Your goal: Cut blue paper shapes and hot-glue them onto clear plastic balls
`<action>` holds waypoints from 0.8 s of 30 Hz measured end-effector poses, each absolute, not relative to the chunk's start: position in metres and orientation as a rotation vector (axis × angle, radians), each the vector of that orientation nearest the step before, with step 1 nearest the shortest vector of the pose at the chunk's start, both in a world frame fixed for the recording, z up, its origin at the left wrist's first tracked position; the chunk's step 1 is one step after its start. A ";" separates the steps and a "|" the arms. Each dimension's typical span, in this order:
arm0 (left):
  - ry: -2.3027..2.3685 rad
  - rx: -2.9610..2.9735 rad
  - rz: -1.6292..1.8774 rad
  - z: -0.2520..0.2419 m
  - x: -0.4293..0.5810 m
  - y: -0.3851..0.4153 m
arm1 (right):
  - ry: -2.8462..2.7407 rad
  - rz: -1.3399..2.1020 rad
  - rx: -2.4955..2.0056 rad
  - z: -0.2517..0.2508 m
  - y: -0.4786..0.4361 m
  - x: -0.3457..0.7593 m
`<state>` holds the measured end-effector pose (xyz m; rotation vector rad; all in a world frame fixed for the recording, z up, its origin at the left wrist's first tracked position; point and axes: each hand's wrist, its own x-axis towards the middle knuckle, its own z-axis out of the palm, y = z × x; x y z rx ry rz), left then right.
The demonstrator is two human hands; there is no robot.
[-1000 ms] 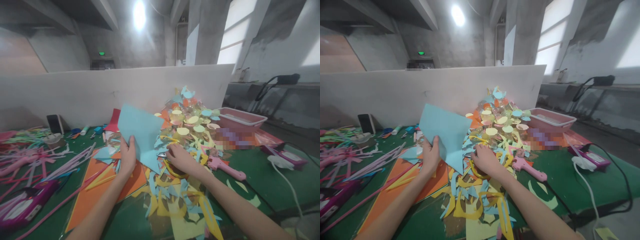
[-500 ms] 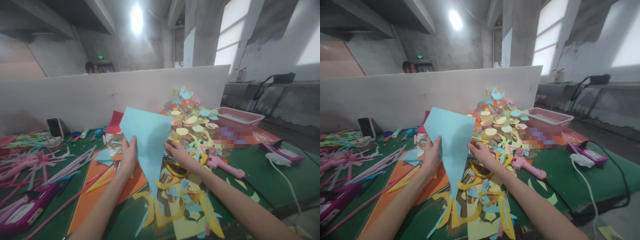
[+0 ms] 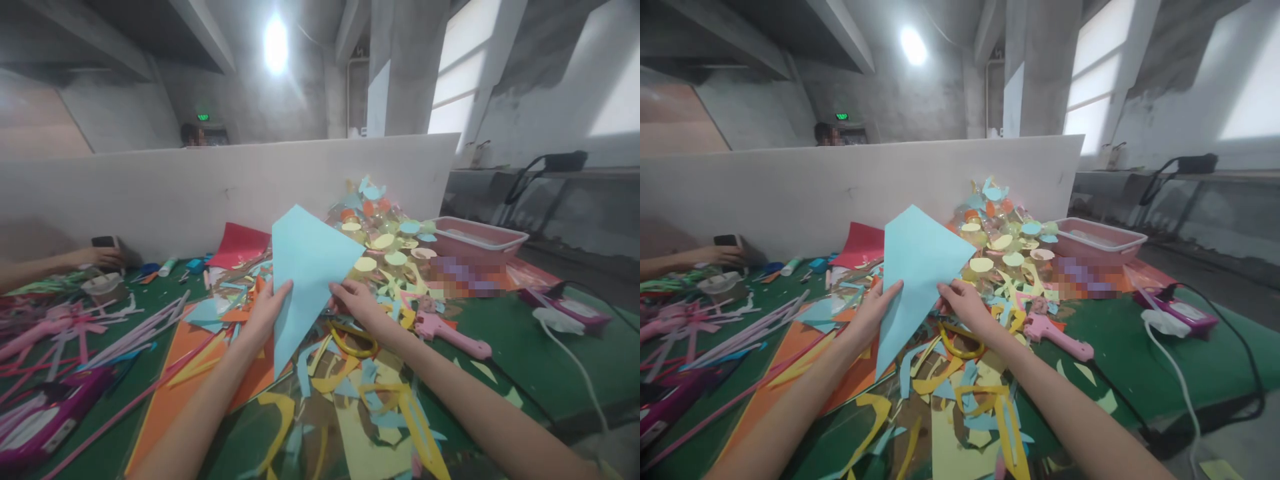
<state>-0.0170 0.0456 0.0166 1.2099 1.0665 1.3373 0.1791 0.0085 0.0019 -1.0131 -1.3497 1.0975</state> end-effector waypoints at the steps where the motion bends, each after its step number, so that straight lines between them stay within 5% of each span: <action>1: 1.086 1.258 1.385 0.016 -0.019 0.047 | -1.413 1.040 -1.052 0.004 0.007 0.181; 7: 1.218 1.473 1.809 0.027 -0.038 0.055 | -1.861 0.251 -1.692 0.023 -0.014 0.197; 24: 1.330 1.285 1.925 0.022 -0.053 0.071 | -2.270 0.133 -1.851 0.028 -0.032 0.204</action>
